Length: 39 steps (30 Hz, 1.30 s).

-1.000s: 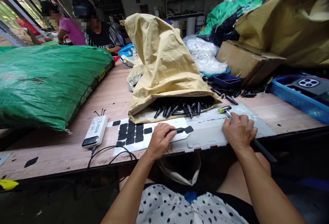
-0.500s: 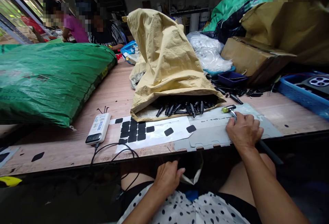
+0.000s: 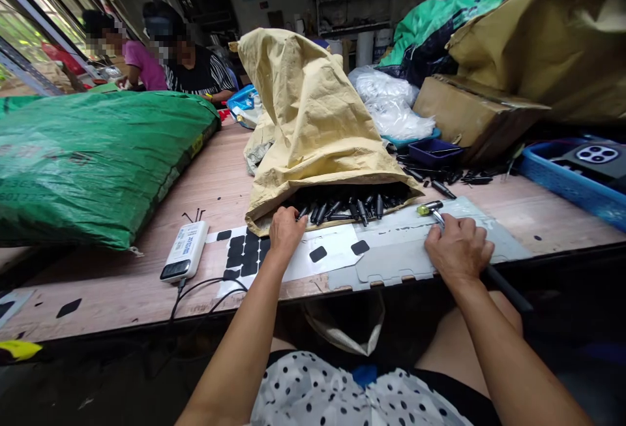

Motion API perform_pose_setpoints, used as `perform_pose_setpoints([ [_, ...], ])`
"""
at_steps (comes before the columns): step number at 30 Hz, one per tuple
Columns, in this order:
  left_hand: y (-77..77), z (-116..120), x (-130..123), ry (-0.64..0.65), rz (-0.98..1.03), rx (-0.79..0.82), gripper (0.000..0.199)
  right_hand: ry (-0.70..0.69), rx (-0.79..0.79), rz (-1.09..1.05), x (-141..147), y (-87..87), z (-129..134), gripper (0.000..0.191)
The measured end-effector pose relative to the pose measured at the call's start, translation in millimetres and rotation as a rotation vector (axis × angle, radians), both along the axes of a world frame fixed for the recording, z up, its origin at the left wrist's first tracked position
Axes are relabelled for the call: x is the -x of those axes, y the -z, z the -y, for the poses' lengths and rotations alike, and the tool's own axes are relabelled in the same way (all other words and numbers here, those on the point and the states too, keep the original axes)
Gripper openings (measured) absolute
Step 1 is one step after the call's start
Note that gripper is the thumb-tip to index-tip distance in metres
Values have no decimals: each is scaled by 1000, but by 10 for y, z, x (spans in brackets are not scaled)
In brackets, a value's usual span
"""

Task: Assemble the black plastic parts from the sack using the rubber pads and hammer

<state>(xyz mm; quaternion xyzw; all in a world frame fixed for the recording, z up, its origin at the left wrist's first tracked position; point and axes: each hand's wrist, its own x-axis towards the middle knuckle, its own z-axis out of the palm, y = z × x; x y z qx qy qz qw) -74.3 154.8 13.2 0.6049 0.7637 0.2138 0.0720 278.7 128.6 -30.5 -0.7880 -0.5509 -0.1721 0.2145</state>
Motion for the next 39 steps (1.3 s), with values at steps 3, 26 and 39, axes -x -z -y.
perform_pose_setpoints([
  [3, -12, 153, 1, -19, 3, -72, 18, 3, 6, -29, 7, -16, -2, 40],
  [26, 229, 562, -419, 438, 293, -46, 19, -645, -99, -532, 592, -461, 531, 36],
  [39, 300, 548, -402, 437, 296, -79, 18, -814, -2, -269, 1156, -235, 764, 52],
])
